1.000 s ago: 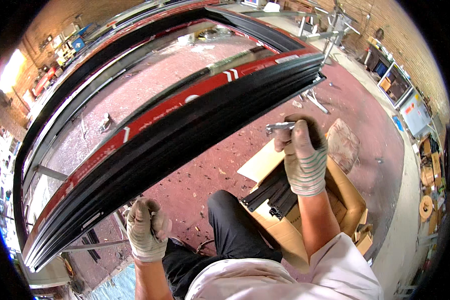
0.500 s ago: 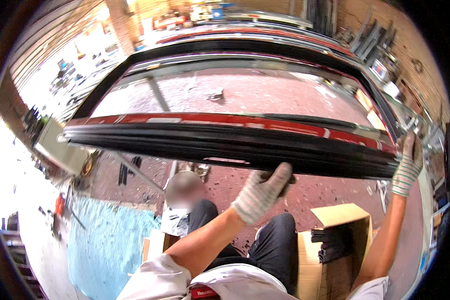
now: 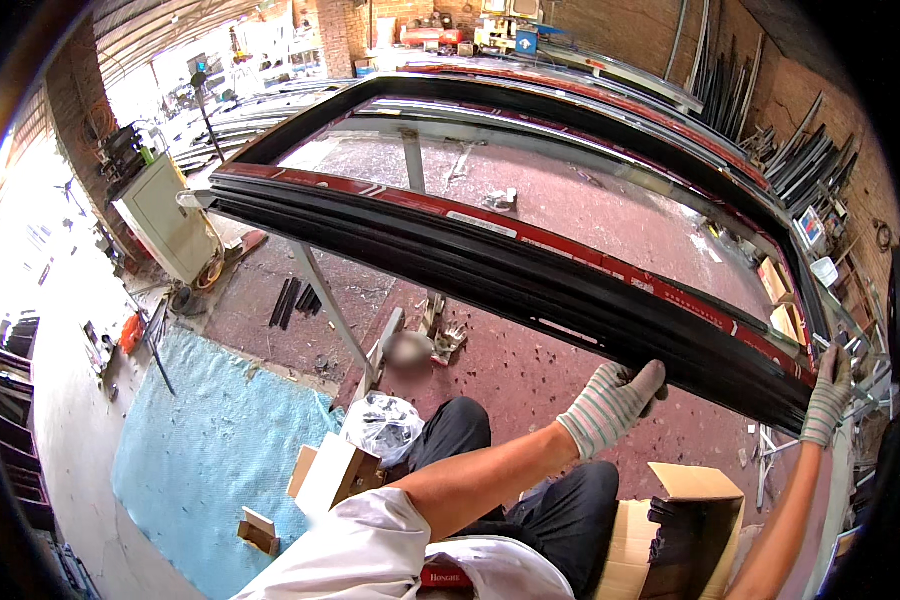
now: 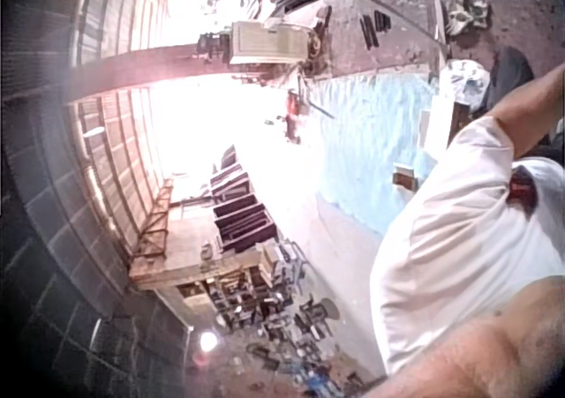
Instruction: The person sits on the floor and assembles a window frame by inserting small plastic clips into the frame's groove. They repeatedly pick up clips, align them, and press them into place along the frame's edge.
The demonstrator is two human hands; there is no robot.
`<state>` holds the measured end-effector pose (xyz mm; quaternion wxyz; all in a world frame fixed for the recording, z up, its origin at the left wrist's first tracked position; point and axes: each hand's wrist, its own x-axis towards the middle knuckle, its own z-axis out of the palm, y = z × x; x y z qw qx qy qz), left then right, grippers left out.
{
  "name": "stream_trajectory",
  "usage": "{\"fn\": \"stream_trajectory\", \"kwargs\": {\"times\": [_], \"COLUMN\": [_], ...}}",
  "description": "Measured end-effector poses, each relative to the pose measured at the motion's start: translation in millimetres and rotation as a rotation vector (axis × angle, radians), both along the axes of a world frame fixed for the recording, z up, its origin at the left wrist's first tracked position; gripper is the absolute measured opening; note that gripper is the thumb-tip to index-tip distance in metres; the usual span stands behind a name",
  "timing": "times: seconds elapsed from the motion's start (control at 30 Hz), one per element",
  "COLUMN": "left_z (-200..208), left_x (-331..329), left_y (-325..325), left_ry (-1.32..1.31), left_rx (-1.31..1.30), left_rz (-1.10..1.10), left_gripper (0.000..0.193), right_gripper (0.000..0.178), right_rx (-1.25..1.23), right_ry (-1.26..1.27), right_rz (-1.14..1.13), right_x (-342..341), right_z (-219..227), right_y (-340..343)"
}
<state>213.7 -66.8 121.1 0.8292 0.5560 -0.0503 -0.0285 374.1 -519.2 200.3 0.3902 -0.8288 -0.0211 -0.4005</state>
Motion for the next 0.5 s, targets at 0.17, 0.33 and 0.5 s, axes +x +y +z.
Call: {"fn": "stream_trajectory", "kwargs": {"times": [0.17, 0.33, 0.5], "left_z": [-2.1, 9.7, 5.0], "left_x": [-4.4, -17.3, -20.8], "left_y": [34.6, 92.0, 137.4], "left_ry": [0.094, 0.173, 0.065], "left_rx": [-0.004, 0.05, -0.08], "left_rz": [0.073, 0.152, 0.243], "left_gripper": [0.044, 0.041, 0.033], "right_gripper": [0.028, 0.024, 0.023], "right_rx": [-0.226, -0.078, 0.05], "right_ry": [-0.013, -0.073, -0.014], "right_rz": [-0.17, 0.054, 0.091], "right_x": [-32.9, -61.6, -105.0], "right_z": [15.0, 15.0, 24.9], "right_y": [23.6, 59.0, 123.5]}}
